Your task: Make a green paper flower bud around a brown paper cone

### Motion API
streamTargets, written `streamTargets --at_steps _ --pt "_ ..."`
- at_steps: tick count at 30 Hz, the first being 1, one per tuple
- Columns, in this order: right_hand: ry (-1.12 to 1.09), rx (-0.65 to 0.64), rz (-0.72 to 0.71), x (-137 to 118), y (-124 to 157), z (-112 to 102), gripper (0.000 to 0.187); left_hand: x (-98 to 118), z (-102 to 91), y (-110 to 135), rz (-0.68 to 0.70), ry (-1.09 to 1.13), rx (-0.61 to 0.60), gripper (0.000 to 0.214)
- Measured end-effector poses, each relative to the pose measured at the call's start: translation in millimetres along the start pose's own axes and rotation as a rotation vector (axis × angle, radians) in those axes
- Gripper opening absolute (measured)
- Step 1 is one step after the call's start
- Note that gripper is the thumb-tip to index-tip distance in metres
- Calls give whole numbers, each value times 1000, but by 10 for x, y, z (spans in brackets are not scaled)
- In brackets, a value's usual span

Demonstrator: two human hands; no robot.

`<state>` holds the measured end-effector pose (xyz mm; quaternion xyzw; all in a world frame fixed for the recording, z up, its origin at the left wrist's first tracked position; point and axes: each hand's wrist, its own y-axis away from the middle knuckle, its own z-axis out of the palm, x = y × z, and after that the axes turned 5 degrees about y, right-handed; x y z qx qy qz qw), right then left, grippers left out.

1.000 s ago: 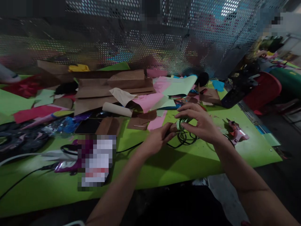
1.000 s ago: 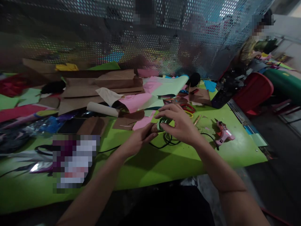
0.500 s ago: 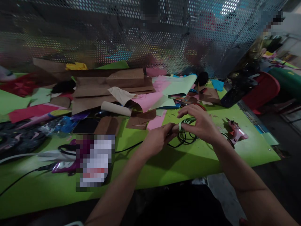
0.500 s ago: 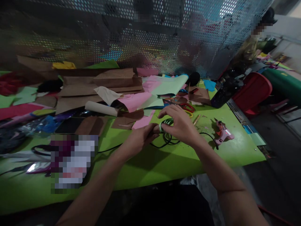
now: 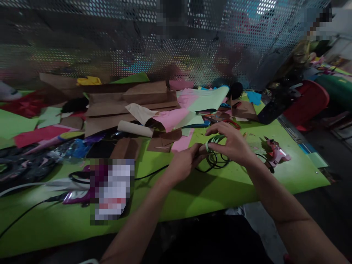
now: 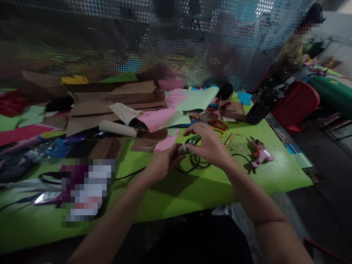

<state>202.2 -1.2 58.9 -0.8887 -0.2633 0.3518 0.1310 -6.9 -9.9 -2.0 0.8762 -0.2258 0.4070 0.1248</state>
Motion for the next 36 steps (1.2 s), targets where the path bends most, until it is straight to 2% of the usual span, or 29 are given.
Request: streamTargets --at_steps 3,9,15,23,27,31,36 --pt "-94 39 49 22 9 -54 25 -54 4 -30 -18 145 64 31" --pt "-113 251 82 65 47 -30 11 -7 -52 -67 -28 333 150 27" --pt "-183 187 95 88 63 158 12 -8 -50 -74 -7 444 199 32" --pt "-324 119 144 183 136 310 15 -153 -38 -107 -73 834 275 44" --pt "-409 102 247 224 140 354 19 -178 -48 -122 -76 948 311 54" --pt "-597 71 375 254 138 376 26 -205 -62 -143 -72 1046 360 56" --pt "-732 120 417 328 144 374 26 -257 -94 -165 -70 1120 415 54"
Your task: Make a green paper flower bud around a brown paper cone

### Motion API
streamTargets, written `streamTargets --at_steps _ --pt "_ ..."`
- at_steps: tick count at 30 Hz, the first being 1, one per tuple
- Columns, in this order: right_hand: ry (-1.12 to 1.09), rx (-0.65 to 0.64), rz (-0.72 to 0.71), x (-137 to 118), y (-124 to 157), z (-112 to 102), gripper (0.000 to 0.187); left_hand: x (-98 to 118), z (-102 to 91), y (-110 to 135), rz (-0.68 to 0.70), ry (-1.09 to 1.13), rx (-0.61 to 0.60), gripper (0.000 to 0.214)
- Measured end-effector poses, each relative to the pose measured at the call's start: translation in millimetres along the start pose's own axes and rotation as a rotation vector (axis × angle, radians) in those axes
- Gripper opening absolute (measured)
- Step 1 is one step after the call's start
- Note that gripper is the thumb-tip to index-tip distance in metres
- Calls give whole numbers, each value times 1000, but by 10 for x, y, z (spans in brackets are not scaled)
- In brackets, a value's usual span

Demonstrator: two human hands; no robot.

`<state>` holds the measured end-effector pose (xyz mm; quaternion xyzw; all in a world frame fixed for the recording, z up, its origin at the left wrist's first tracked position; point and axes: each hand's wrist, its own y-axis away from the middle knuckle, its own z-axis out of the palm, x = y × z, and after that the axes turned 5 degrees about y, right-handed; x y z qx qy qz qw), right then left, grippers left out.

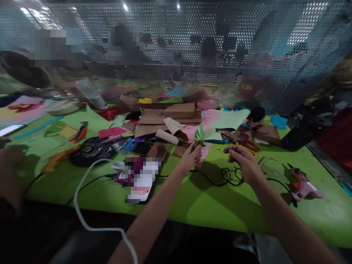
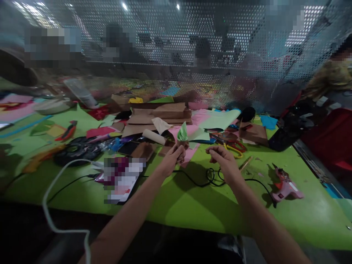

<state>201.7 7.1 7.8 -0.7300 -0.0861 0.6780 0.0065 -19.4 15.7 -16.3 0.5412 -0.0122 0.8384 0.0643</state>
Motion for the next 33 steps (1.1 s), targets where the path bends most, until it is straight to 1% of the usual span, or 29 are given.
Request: streamTargets --at_steps 4,8,11,14,17,23,25,27,30,33 --pt "-26 10 -1 27 -23 -35 26 12 -26 -16 24 28 17 55" --pt "6 9 -10 41 -46 -54 28 25 -45 -23 19 45 -4 55" --pt "27 15 -5 56 -65 -66 30 47 -52 -22 33 52 5 52" --pt "42 9 3 82 -79 -67 31 72 -47 -20 56 11 17 48" --pt "79 6 -19 104 -83 -51 31 71 -39 -28 63 -44 19 45" --pt "176 26 -81 65 -109 8 27 -3 -40 -48 72 -147 -30 41" --pt "186 31 -124 14 -131 34 24 -21 -41 -52 85 -190 -48 40" --pt "224 38 -204 -63 -156 69 19 -29 -39 -56 100 -217 -56 39" --pt "360 23 -397 -208 -202 152 11 -30 -32 -53 119 -235 -52 39" --pt "490 -13 -555 -325 -262 264 12 -19 -19 -32 146 -227 -58 39"
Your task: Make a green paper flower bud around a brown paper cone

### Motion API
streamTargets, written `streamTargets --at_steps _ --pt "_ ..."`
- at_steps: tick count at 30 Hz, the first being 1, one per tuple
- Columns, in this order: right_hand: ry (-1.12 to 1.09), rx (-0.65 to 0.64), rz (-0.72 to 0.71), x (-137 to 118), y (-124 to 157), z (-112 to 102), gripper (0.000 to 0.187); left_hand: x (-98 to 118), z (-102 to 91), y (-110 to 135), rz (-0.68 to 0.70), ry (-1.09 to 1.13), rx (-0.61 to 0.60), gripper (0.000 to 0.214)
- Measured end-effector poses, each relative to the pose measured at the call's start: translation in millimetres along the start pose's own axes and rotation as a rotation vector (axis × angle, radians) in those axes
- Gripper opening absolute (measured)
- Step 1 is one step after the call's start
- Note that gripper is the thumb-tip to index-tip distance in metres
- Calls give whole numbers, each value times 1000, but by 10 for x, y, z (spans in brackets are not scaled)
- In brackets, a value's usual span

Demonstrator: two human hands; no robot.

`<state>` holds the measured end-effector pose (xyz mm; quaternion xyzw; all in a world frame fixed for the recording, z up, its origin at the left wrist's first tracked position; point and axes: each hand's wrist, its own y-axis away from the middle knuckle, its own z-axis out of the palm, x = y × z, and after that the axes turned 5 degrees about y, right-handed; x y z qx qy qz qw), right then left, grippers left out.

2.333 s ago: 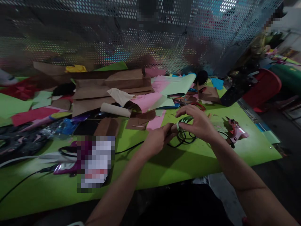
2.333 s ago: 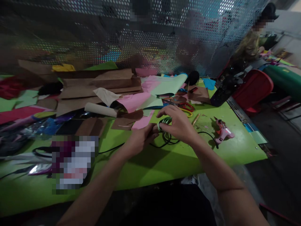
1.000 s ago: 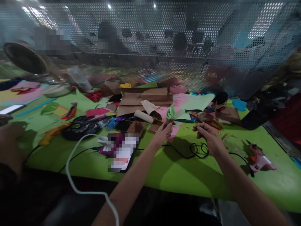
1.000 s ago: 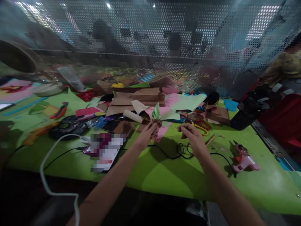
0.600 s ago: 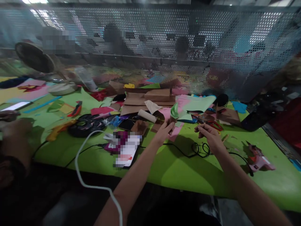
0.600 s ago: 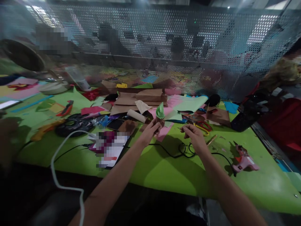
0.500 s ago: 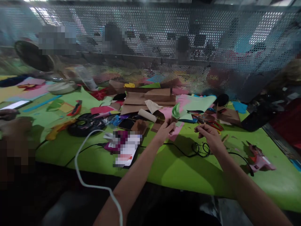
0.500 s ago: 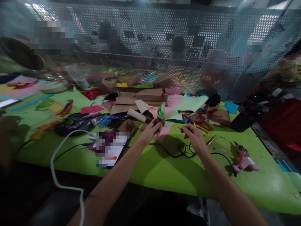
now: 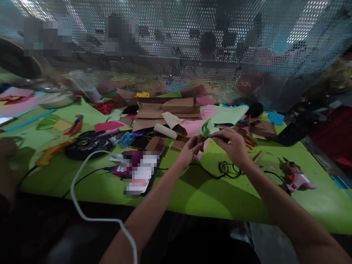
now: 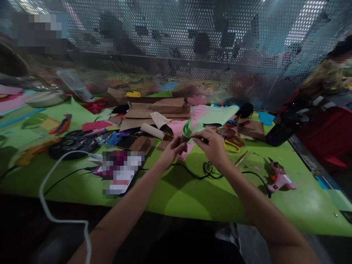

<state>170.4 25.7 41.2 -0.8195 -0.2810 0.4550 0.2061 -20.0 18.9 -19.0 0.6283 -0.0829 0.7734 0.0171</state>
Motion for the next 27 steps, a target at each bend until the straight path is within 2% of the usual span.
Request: streamTargets --at_steps 7,15,27 --pt "199 13 -89 -5 -108 160 11 15 49 8 77 65 -3 42" --pt "342 6 -113 -14 -79 166 9 -45 63 -24 102 104 -23 46" --pt "392 21 -127 5 -67 202 10 -6 87 86 18 53 -46 41"
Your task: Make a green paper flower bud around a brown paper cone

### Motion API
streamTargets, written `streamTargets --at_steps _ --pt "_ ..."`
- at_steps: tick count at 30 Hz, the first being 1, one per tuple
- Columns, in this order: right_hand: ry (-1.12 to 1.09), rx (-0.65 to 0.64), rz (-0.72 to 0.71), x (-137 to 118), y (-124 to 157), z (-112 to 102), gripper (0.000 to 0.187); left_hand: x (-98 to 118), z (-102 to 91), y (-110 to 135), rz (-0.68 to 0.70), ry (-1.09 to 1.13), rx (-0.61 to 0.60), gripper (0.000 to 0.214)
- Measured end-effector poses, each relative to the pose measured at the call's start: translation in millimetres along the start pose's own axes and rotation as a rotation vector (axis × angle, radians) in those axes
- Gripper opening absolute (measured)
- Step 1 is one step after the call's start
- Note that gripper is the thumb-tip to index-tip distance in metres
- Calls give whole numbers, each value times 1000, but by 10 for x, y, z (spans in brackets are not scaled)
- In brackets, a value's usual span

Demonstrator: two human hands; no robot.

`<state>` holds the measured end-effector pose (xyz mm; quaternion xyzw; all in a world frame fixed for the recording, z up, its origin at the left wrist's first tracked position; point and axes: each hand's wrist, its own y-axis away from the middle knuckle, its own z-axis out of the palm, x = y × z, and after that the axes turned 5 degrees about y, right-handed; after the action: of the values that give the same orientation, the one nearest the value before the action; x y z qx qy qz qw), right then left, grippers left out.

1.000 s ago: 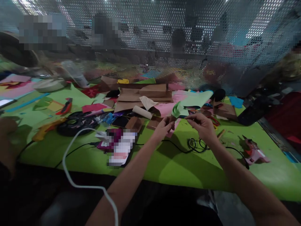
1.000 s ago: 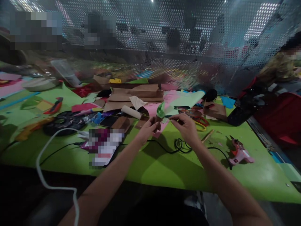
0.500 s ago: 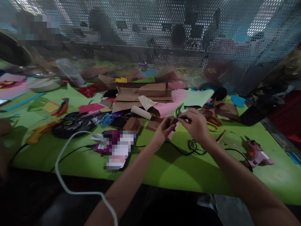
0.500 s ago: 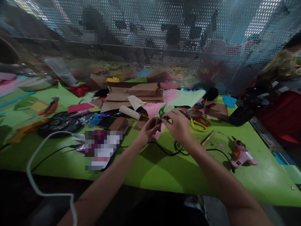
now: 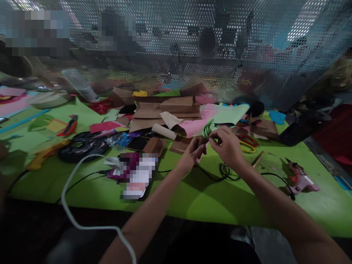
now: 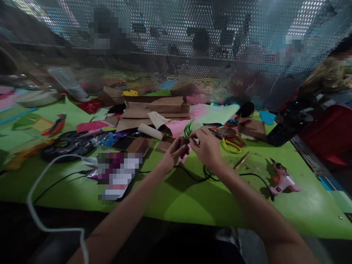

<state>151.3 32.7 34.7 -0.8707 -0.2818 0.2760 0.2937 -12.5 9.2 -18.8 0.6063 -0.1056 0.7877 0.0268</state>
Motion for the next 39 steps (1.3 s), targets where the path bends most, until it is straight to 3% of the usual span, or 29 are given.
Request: streamTargets --at_steps 21,25,30,39 --pt "-240 61 78 36 -2 -145 6 40 -3 -14 -48 74 28 42" --pt "-411 73 236 100 4 -158 9 33 -30 -58 -73 101 70 47" --pt "-689 75 483 250 9 -115 30 0 -90 -99 -84 144 126 53" --pt "-738 51 581 426 48 84 43 32 -113 -72 -109 180 129 48"
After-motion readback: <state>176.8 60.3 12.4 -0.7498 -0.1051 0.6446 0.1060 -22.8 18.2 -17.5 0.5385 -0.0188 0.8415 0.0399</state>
